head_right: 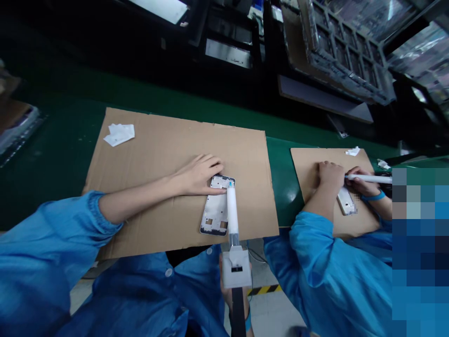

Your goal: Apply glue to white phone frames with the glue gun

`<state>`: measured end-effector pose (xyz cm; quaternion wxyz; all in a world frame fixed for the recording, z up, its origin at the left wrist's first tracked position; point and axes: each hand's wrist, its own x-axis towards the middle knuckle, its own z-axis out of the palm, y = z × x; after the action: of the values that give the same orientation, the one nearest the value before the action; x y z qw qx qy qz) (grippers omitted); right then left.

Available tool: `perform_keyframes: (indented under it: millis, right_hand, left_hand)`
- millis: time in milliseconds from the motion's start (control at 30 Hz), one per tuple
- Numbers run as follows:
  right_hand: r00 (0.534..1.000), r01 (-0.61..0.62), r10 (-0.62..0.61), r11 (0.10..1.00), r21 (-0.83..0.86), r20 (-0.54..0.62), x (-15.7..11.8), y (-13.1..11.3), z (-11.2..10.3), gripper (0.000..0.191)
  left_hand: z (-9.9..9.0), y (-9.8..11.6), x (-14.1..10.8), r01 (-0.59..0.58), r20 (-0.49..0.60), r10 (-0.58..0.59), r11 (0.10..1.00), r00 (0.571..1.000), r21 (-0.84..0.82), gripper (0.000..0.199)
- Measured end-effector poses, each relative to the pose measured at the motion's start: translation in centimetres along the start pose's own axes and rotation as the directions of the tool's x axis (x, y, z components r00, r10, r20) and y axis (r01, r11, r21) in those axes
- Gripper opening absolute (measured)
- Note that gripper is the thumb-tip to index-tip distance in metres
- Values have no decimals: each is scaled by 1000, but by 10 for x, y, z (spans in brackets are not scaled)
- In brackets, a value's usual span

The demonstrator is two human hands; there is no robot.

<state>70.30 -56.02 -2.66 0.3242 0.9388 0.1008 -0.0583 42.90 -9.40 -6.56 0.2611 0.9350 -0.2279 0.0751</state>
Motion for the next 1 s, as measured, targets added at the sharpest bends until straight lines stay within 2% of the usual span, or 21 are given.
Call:
perform_keyframes:
  millis: [167, 1000]
  right_hand:
    - [998, -37, 36, 999, 1, 55, -4, -2, -5, 56]
    - [994, -84, 84, 996, -12, 70, -4, -5, -5, 60]
  left_hand:
    - [2, -1, 0, -6, -9, 6, 1000, 1000, 4, 54]
    - [0, 0, 1, 8, 16, -9, 1000, 1000, 15, 56]
